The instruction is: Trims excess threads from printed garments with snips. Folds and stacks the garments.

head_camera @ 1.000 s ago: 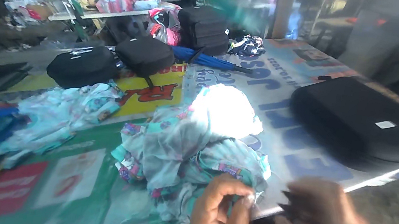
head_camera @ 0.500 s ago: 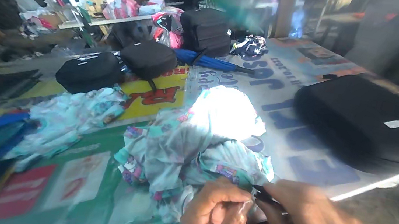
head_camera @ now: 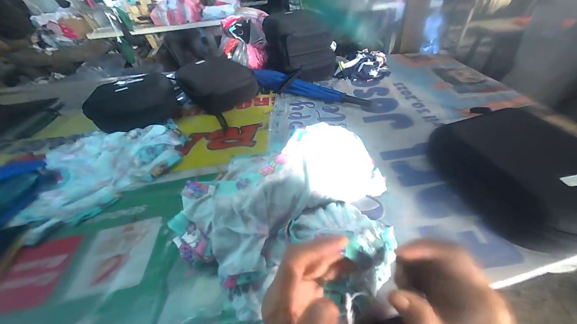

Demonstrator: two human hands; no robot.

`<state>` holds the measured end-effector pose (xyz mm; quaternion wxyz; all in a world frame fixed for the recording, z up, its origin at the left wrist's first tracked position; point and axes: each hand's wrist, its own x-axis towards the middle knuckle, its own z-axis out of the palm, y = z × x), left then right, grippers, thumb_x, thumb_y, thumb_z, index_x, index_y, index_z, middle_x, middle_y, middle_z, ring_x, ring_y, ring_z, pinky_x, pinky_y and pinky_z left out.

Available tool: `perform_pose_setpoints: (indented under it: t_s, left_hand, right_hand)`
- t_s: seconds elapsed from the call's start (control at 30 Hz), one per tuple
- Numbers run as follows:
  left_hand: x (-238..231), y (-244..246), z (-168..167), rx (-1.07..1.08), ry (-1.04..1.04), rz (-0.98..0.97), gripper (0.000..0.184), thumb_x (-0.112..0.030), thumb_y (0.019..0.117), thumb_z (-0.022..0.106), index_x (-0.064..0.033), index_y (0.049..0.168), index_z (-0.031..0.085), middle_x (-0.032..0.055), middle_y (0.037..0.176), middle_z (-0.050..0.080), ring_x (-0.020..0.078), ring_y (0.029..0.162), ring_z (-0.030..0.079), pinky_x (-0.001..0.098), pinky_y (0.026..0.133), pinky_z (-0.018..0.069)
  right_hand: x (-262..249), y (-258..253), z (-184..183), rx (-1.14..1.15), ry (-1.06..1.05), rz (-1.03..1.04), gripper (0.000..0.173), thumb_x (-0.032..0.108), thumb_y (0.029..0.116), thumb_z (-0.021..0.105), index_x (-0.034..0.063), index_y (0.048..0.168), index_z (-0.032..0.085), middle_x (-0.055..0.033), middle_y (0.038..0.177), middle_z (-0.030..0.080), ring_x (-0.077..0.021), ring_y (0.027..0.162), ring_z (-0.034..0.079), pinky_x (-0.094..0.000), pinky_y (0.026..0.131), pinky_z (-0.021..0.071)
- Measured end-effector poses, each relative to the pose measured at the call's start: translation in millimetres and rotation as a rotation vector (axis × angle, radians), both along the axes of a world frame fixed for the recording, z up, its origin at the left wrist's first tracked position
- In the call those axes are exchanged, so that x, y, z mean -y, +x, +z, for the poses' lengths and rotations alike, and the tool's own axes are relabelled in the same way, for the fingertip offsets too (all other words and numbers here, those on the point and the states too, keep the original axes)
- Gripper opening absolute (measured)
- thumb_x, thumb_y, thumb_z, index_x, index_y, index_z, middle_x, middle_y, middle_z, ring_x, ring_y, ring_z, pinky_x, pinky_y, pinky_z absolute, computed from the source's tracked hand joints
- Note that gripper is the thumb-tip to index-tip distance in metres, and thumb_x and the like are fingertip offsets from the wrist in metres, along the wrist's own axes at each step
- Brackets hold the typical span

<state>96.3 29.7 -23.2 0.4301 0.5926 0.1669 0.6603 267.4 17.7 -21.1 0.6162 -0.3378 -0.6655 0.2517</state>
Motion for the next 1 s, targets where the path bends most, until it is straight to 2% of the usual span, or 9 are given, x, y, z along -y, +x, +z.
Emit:
perform_pose_setpoints:
  t_s: [0.07,0.13,0.2,0.27,0.37,0.47,0.57,0.8,1.0]
  left_hand:
    - [-4,-6,5,0.090,-0.117,-0.088,0.053,-0.056,0.1012,0.049,-0.0204,0.140,0.059,0.0028,0.126,0.068,0.0147,0.105,0.068,0.0339,0.091,0.0576]
    - [-7,-9,12,0.150,-0.217,-0.143,0.066,-0.065,0.0977,0.047,-0.0178,0.143,0.055,0.0107,0.125,0.069,0.0230,0.102,0.072,0.0397,0.083,0.0612]
    - [-8,-12,16,0.184,-0.285,-0.188,0.074,-0.069,0.0950,0.048,-0.0165,0.147,0.050,0.0132,0.124,0.070,0.0273,0.099,0.073,0.0434,0.078,0.0624]
    - [-8,-15,16,0.212,-0.306,-0.208,0.077,-0.070,0.0942,0.048,-0.0166,0.150,0.046,0.0114,0.122,0.071,0.0264,0.098,0.073,0.0447,0.080,0.0620]
    - [-6,-13,13,0.220,-0.279,-0.156,0.072,-0.062,0.0967,0.053,-0.0129,0.149,0.046,0.0093,0.119,0.072,0.0237,0.100,0.073,0.0431,0.087,0.0610]
    - [-10,-10,7,0.155,-0.205,-0.004,0.052,-0.019,0.0974,0.068,-0.0078,0.145,0.050,0.0035,0.108,0.072,0.0144,0.093,0.071,0.0358,0.085,0.0617]
    - [-16,-9,10,0.101,-0.234,0.081,0.060,0.002,0.0901,0.070,-0.0010,0.145,0.048,0.0013,0.100,0.071,0.0076,0.085,0.069,0.0259,0.081,0.0609]
    - [-24,-1,20,0.139,-0.426,0.036,0.051,0.009,0.0888,0.064,-0.0050,0.136,0.049,0.0049,0.083,0.069,0.0096,0.072,0.068,0.0237,0.067,0.0592]
    - [-28,-7,15,-0.213,-0.138,0.214,0.048,0.001,0.0907,0.066,0.0037,0.136,0.048,0.0020,0.085,0.068,0.0073,0.071,0.066,0.0211,0.066,0.0578]
  right_hand:
    - [-14,4,-3,-0.159,-0.138,0.145,0.046,0.032,0.0917,0.075,0.0056,0.125,0.060,0.0097,0.093,0.063,0.0049,0.077,0.057,-0.0115,0.067,0.0502]
    - [-27,5,-6,-0.261,-0.203,0.213,0.039,0.032,0.0933,0.074,0.0079,0.122,0.064,0.0113,0.084,0.061,0.0042,0.066,0.052,-0.0129,0.058,0.0451]
    - [-32,0,-5,-0.318,-0.190,0.173,0.026,0.031,0.0943,0.073,0.0138,0.112,0.065,0.0125,0.079,0.059,0.0047,0.059,0.048,-0.0130,0.050,0.0414]
    - [-29,-6,1,-0.133,-0.106,0.031,0.027,0.036,0.0924,0.074,0.0129,0.103,0.065,0.0125,0.081,0.062,0.0089,0.063,0.051,-0.0087,0.054,0.0433]
    - [-25,-16,1,0.368,0.096,-0.279,0.036,0.041,0.0953,0.070,0.0055,0.093,0.068,0.0008,0.076,0.065,0.0025,0.064,0.055,-0.0127,0.056,0.0435]
    - [-22,-19,-3,0.570,0.246,-0.386,0.018,0.023,0.0957,0.065,0.0081,0.087,0.068,-0.0044,0.073,0.066,-0.0083,0.062,0.060,-0.0208,0.053,0.0452]
    - [-15,-13,-6,0.656,0.285,-0.385,0.022,0.027,0.1011,0.058,0.0110,0.087,0.066,-0.0030,0.070,0.064,-0.0118,0.058,0.058,-0.0251,0.049,0.0424]
    - [-6,8,3,0.403,0.186,-0.196,0.024,0.023,0.1027,0.058,0.0051,0.087,0.060,-0.0014,0.071,0.056,0.0022,0.062,0.050,-0.0103,0.055,0.0389]
    - [-4,20,2,0.463,0.182,-0.268,0.028,0.028,0.1062,0.053,0.0065,0.090,0.060,-0.0015,0.072,0.059,0.0021,0.064,0.054,-0.0102,0.057,0.0425]
